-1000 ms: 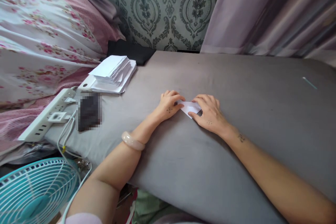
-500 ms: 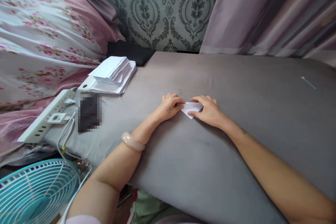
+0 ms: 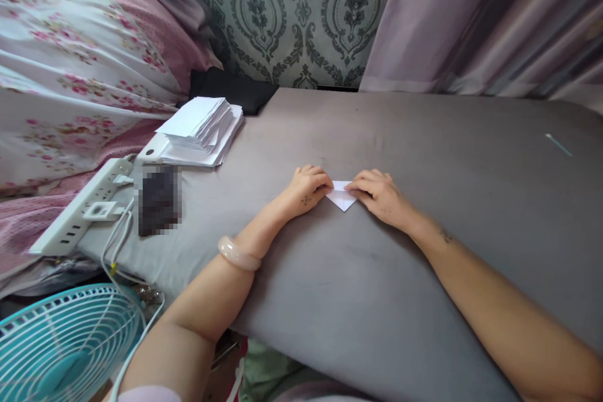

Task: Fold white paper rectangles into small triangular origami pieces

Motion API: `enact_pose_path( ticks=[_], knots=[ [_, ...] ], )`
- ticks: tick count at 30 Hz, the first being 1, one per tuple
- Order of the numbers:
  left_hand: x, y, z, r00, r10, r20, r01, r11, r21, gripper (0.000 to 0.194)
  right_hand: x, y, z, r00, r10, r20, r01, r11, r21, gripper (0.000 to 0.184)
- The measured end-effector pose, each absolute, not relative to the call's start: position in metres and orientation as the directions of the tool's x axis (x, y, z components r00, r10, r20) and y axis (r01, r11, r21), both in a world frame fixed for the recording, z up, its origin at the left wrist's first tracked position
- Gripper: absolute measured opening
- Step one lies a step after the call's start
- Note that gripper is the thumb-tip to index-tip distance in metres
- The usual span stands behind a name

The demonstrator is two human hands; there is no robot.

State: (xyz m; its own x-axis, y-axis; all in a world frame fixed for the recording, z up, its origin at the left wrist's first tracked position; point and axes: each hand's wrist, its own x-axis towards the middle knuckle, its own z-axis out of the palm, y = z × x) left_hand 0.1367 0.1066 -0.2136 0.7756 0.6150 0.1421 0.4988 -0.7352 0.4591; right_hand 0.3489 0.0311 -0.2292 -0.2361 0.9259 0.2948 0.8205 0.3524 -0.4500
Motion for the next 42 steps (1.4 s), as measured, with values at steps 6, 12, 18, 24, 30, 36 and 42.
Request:
enact_pose_path(
  ticks=[6, 12, 18, 24, 30, 36, 42],
  knots=[
    [0.131, 0.106, -0.216, 0.85, 0.497, 0.174, 0.429, -0.845, 0.32, 0.028, 0.349, 0.023, -0.224, -0.351, 0.885, 0.306, 0.846, 0.44, -0.301, 0.032],
    [0.125, 0.105, -0.218, 0.895, 0.416, 0.16, 0.369, -0.893, 0.257, 0.036, 0.345, 0.017, -0.217, -0.406, 0.874, 0.268, 0.871, 0.459, -0.176, 0.037],
    [0.119, 0.097, -0.205, 0.921, 0.377, 0.098, 0.357, -0.918, 0.172, 0.038, 0.342, 0.006, -0.203, -0.426, 0.89, 0.165, 0.891, 0.444, -0.095, 0.037],
    [0.132, 0.06, -0.187, 0.859, 0.506, -0.07, 0.506, -0.862, -0.018, 0.028, 0.323, -0.004, -0.192, -0.337, 0.94, 0.062, 0.941, 0.337, -0.001, 0.03],
    [0.145, 0.045, -0.193, 0.77, 0.637, -0.035, 0.635, -0.77, -0.058, 0.026, 0.294, -0.01, -0.198, -0.232, 0.963, 0.14, 0.97, 0.217, 0.113, 0.043],
    [0.138, 0.074, -0.203, 0.638, 0.762, 0.111, 0.71, -0.638, 0.298, 0.039, 0.312, -0.005, -0.199, -0.139, 0.98, 0.145, 0.99, 0.139, 0.008, 0.037],
    [0.141, 0.096, -0.218, 0.562, 0.822, 0.087, 0.639, -0.499, 0.585, 0.017, 0.349, 0.018, -0.212, -0.035, 0.992, 0.124, 0.917, 0.081, -0.39, 0.014]
  ],
)
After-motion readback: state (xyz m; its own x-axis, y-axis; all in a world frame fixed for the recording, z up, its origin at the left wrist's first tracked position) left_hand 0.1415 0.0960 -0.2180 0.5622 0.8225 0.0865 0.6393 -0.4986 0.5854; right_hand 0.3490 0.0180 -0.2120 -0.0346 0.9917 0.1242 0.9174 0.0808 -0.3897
